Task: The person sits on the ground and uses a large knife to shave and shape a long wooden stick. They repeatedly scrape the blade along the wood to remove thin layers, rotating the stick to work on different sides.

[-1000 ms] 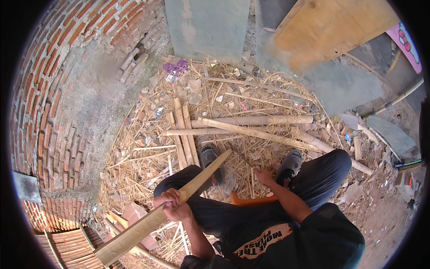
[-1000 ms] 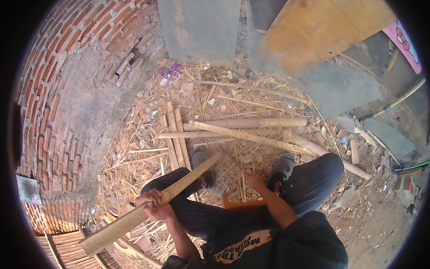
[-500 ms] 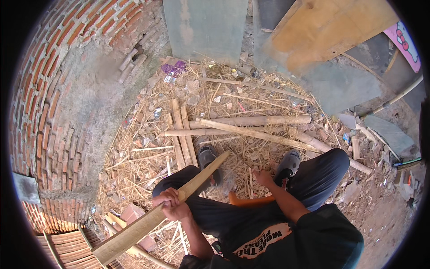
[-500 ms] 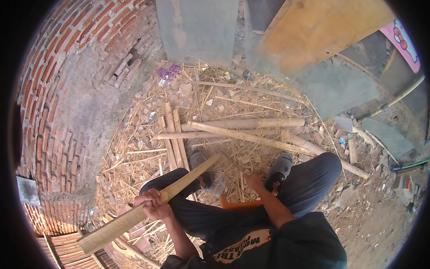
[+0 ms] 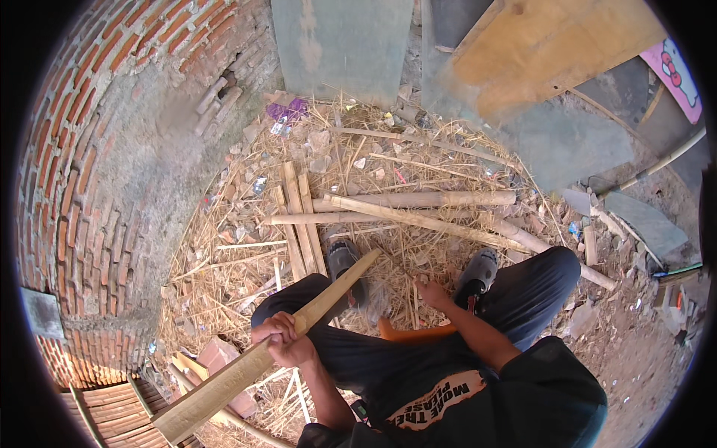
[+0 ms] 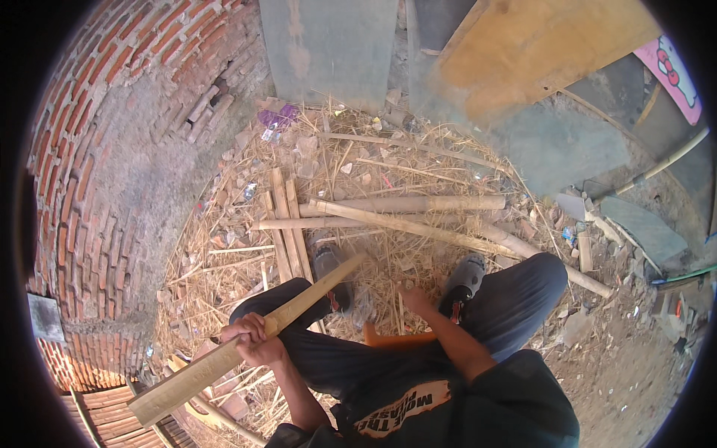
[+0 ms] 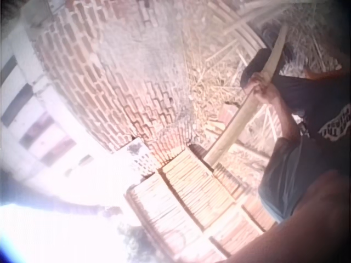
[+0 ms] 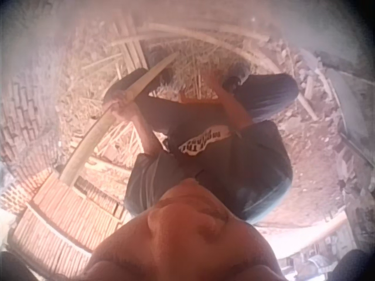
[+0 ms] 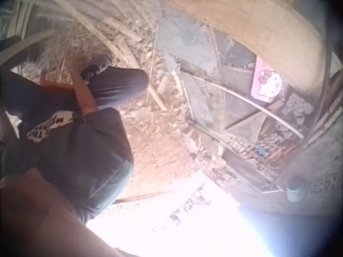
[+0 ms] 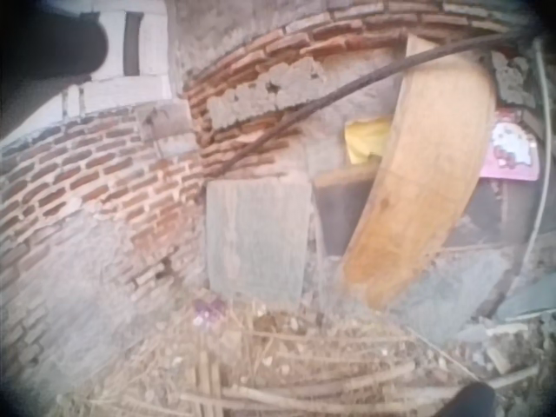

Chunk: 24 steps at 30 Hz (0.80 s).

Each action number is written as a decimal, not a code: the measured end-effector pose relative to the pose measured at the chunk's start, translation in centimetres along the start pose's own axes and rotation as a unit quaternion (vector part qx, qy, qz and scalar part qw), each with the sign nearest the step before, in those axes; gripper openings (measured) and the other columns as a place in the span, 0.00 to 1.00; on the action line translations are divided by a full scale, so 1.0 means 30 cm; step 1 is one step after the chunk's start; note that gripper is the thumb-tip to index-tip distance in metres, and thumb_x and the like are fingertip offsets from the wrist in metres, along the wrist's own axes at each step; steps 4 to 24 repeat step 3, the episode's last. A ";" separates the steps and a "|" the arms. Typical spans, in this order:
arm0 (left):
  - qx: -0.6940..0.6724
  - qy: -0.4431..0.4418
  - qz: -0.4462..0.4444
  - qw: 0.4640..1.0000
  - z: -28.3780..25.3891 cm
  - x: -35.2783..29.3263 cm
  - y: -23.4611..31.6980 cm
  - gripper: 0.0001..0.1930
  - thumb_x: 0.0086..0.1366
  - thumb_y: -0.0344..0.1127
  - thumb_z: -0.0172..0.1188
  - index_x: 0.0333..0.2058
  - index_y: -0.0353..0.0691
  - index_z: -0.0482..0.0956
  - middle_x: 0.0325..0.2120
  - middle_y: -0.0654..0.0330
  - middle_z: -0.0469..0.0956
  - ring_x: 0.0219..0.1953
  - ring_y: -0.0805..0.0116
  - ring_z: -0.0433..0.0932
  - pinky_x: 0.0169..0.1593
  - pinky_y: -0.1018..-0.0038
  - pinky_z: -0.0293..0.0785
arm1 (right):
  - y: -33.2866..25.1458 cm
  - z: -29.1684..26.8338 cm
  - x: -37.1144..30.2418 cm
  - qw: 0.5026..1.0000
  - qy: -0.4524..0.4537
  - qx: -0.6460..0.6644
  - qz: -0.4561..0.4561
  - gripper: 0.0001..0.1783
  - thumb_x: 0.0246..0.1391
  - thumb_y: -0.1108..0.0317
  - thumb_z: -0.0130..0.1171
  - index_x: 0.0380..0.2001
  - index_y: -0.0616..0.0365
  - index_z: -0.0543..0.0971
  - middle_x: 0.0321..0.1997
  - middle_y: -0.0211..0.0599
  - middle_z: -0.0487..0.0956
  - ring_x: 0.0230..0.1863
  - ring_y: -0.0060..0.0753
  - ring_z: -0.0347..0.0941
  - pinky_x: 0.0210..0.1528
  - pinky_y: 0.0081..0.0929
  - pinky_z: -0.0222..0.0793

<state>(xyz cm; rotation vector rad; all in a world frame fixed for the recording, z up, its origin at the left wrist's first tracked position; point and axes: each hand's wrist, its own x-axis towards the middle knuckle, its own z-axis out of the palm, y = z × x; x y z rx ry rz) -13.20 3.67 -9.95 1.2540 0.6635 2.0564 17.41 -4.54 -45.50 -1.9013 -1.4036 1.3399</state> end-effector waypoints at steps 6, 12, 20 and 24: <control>-0.026 -0.027 -0.018 0.999 -0.059 -0.010 0.015 0.10 0.67 0.38 0.56 0.33 0.38 0.69 0.14 0.65 0.59 0.14 0.77 0.57 0.24 0.75 0.59 | 0.001 0.014 0.014 0.971 -0.076 0.004 0.225 0.41 0.66 0.31 0.47 0.14 0.56 0.78 0.14 0.37 0.73 0.17 0.42 0.71 0.33 0.52 0.71; -0.026 -0.027 -0.018 0.999 -0.059 -0.010 0.015 0.10 0.67 0.38 0.56 0.33 0.38 0.69 0.14 0.65 0.59 0.14 0.77 0.57 0.24 0.75 0.59 | 0.001 0.014 0.014 0.971 -0.076 0.004 0.225 0.41 0.66 0.31 0.47 0.14 0.56 0.78 0.14 0.37 0.73 0.17 0.42 0.71 0.33 0.52 0.71; -0.026 -0.027 -0.018 0.999 -0.059 -0.010 0.015 0.10 0.67 0.38 0.56 0.33 0.38 0.69 0.14 0.65 0.59 0.14 0.77 0.57 0.24 0.75 0.59 | 0.001 0.014 0.014 0.971 -0.076 0.004 0.225 0.41 0.66 0.31 0.47 0.14 0.56 0.78 0.14 0.37 0.73 0.17 0.42 0.71 0.33 0.52 0.71; -0.026 -0.027 -0.018 0.999 -0.059 -0.010 0.015 0.10 0.67 0.38 0.56 0.33 0.38 0.69 0.14 0.65 0.59 0.14 0.77 0.57 0.24 0.75 0.59 | 0.001 0.014 0.014 0.971 -0.076 0.004 0.225 0.41 0.66 0.31 0.47 0.14 0.56 0.78 0.14 0.37 0.73 0.17 0.42 0.71 0.33 0.52 0.71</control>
